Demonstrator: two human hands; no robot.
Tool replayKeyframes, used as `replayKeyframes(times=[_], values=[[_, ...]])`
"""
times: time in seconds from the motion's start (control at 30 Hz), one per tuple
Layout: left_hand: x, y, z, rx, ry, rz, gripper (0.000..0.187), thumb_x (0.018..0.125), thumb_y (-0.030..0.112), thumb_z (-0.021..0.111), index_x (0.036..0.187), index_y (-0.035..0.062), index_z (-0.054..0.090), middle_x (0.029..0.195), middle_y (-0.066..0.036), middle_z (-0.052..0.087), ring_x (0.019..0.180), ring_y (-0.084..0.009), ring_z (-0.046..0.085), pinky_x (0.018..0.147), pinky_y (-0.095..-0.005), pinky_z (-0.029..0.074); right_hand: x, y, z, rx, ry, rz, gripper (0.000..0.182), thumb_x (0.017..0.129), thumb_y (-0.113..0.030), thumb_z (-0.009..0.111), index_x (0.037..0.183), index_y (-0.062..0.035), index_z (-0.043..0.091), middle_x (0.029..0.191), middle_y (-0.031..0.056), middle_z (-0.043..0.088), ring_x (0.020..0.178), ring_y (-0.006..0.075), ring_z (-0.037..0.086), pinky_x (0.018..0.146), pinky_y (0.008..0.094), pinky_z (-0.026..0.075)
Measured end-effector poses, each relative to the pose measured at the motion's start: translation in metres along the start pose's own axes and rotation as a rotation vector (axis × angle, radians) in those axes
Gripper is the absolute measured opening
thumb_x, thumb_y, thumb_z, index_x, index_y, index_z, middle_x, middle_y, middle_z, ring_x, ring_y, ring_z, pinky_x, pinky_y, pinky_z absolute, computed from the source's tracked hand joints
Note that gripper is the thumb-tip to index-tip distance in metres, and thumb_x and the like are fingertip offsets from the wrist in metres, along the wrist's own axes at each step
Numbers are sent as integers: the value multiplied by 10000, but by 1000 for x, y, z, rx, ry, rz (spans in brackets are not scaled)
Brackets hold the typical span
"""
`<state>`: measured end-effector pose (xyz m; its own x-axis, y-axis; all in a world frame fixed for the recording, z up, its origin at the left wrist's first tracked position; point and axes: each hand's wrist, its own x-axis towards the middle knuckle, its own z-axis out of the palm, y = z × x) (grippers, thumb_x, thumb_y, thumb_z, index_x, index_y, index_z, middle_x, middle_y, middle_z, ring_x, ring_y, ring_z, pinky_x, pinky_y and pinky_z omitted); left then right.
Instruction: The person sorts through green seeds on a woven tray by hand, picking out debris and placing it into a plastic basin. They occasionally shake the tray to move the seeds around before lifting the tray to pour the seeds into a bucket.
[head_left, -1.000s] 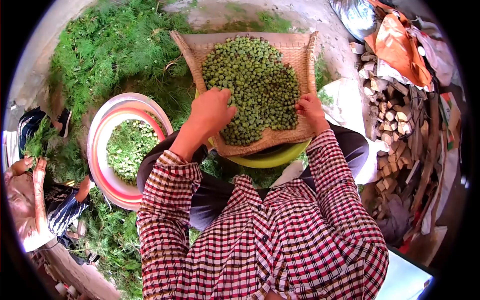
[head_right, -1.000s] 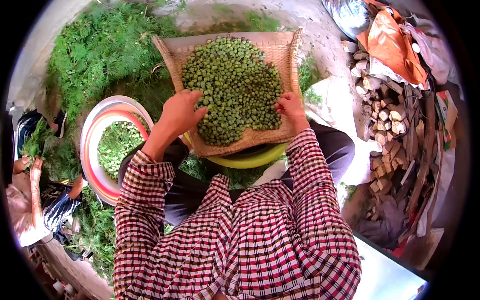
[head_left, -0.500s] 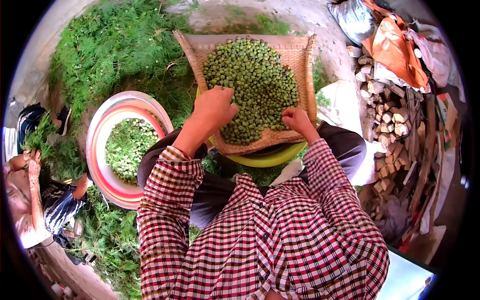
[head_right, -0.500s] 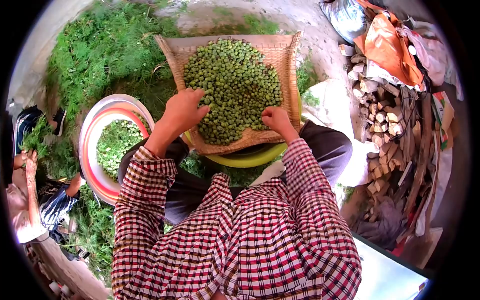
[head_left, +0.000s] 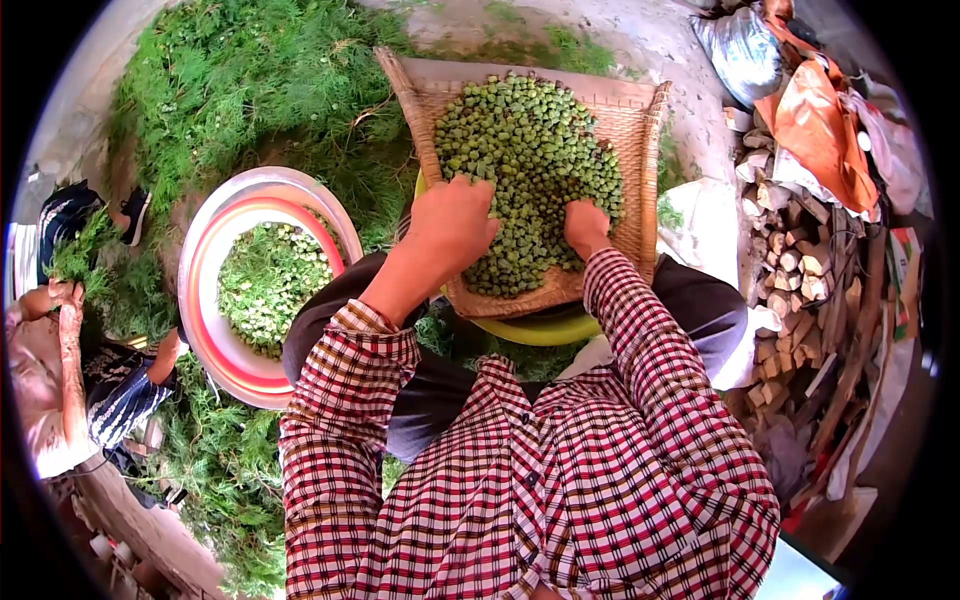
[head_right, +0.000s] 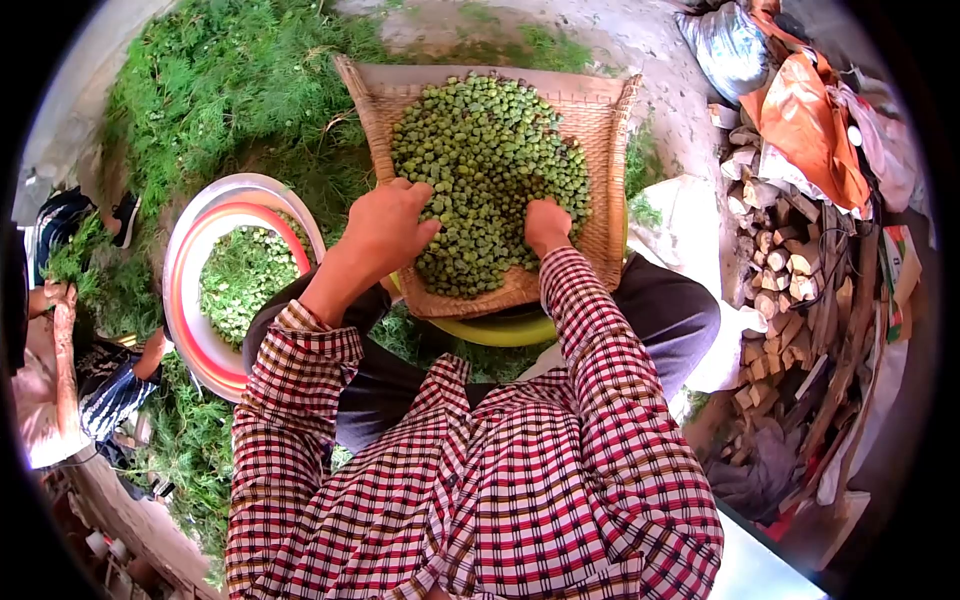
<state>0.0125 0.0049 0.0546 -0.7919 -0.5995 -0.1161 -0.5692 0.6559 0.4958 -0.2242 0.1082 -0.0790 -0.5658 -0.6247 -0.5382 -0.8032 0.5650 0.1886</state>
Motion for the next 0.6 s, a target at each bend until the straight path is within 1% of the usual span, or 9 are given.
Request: replayKeyframes(times=[0.1,0.17,0.2,0.3,0.33,0.4,0.43,0.57,0.6], values=[[0,1,0,11,1,8,293,744,253,613,927,35,545,840,-145,560,800,-329,570,688,-418,467,1,11,12,-57,118,-96,142,804,-106,548,906,-43,625,1060,166,545,767,294,594,671,402,495],[-2,0,0,9,5,15,296,743,254,615,930,34,547,843,-147,562,802,-328,571,691,-416,468,0,30,24,396,240,-16,112,783,-125,545,812,-61,632,874,127,610,702,261,582,627,391,481],[-2,0,0,12,-4,11,297,743,253,616,933,35,548,855,-149,566,807,-328,572,695,-416,468,1,43,33,396,242,-11,112,783,-125,545,812,-61,632,874,127,610,702,261,582,627,391,481],[-1,1,1,23,-28,20,297,744,251,616,936,35,551,877,-154,572,819,-328,573,704,-417,468,-13,69,42,950,323,14,111,758,-141,557,717,-43,587,605,94,573,526,200,518,498,361,439],[0,2,2,34,-47,26,297,745,250,615,937,34,552,888,-157,575,825,-329,573,708,-419,467,-21,73,36,949,329,16,111,758,-141,557,717,-43,587,605,94,573,526,200,518,498,361,439],[1,3,6,37,-54,39,300,746,250,614,941,32,551,895,-159,576,832,-328,573,712,-421,466,-34,80,27,1293,-32,175,179,783,-126,536,625,-42,528,571,54,521,453,119,452,434,278,370],[1,3,8,39,-62,46,303,747,250,614,946,30,550,902,-160,577,838,-328,573,715,-422,465,-39,79,25,1343,-10,244,208,794,-124,536,603,-50,502,574,52,526,432,108,433,406,247,328],[2,4,8,54,-82,50,303,749,247,611,949,29,549,894,-160,575,838,-327,572,716,-421,464,-33,79,28,1399,62,182,162,779,-108,551,644,-24,525,562,53,523,429,114,446,418,260,368],[2,5,7,66,-86,42,299,749,243,608,946,27,547,888,-160,574,835,-327,572,713,-421,464,-28,76,34,1191,218,17,119,767,-108,573,692,-19,553,572,66,533,460,139,480,450,282,401]])
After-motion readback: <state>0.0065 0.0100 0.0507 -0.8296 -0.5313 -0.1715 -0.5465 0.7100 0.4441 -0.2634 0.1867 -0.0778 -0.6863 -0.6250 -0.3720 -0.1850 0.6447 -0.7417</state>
